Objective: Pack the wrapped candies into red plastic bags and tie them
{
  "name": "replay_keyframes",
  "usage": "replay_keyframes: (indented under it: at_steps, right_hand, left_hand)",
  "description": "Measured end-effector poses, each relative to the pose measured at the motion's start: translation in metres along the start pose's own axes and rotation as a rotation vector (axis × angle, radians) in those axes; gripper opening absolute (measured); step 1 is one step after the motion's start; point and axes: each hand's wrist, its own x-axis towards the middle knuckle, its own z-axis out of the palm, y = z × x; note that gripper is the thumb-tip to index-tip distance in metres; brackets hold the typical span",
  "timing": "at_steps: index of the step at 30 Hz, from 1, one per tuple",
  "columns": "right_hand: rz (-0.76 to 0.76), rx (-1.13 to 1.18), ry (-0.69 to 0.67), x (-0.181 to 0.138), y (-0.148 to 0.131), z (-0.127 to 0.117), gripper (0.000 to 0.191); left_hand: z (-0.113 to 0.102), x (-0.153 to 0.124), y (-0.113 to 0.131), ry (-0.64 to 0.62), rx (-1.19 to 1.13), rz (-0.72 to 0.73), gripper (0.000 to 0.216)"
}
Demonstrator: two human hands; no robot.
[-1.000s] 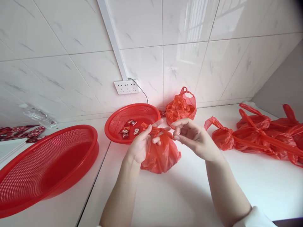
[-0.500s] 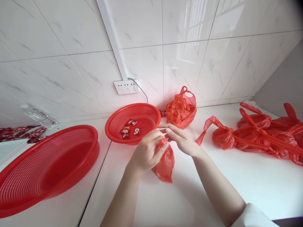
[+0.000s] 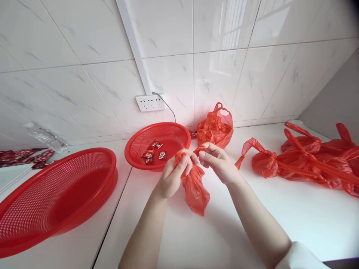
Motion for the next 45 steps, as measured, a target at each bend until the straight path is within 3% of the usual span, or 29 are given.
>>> replay_keyframes:
  at_steps: [6, 12, 16, 20, 24, 28, 32, 35, 40, 42, 45]
  right_hand:
    - [0.252, 0.310, -0.009, 0.007, 0.000, -0.008, 0.023]
    - [0.238, 0.276, 0.028, 0.007, -0.002, -0.009, 0.035]
    - [0.195, 0.173, 0.069, 0.005, -0.007, -0.008, 0.036]
    - [0.091, 0.010, 0.147, 0.003, -0.014, -0.013, 0.036]
    - [-0.047, -0.198, 0.313, 0.000, -0.021, -0.035, 0.031]
    - [-0.111, -0.255, 0.484, 0.000, -0.024, -0.066, 0.031]
    - [-0.135, -0.357, 0.536, 0.000, -0.022, -0.077, 0.029]
    - [-0.115, -0.516, 0.511, -0.002, -0.022, -0.075, 0.026]
    - [0.008, -0.907, 0.407, 0.000, -0.015, -0.073, 0.019]
    - [0.010, -1.064, 0.374, 0.003, -0.008, -0.068, 0.018]
    - [-0.003, -1.247, 0.219, 0.006, 0.005, -0.050, 0.034]
  left_hand:
    - [-0.005, 0.004, -0.004, 0.036, 0.108, -0.028, 0.045]
    - [-0.009, 0.007, -0.008, 0.135, 0.178, -0.012, 0.046]
    - [-0.011, 0.007, -0.009, 0.190, 0.160, -0.013, 0.046]
    - [-0.012, 0.006, -0.009, 0.165, 0.146, -0.050, 0.044]
    - [-0.023, 0.007, -0.006, 0.215, 0.147, -0.072, 0.042]
    - [-0.037, 0.009, -0.004, 0.322, 0.160, -0.119, 0.042]
    - [-0.044, 0.012, -0.010, 0.382, 0.219, -0.209, 0.045]
    - [-0.045, 0.012, -0.015, 0.328, 0.253, -0.243, 0.046]
    - [-0.046, 0.011, -0.018, 0.047, 0.375, -0.439, 0.041]
    - [-0.047, 0.010, -0.020, -0.011, 0.440, -0.504, 0.039]
    - [-0.050, 0.010, -0.024, -0.027, 0.492, -0.542, 0.040]
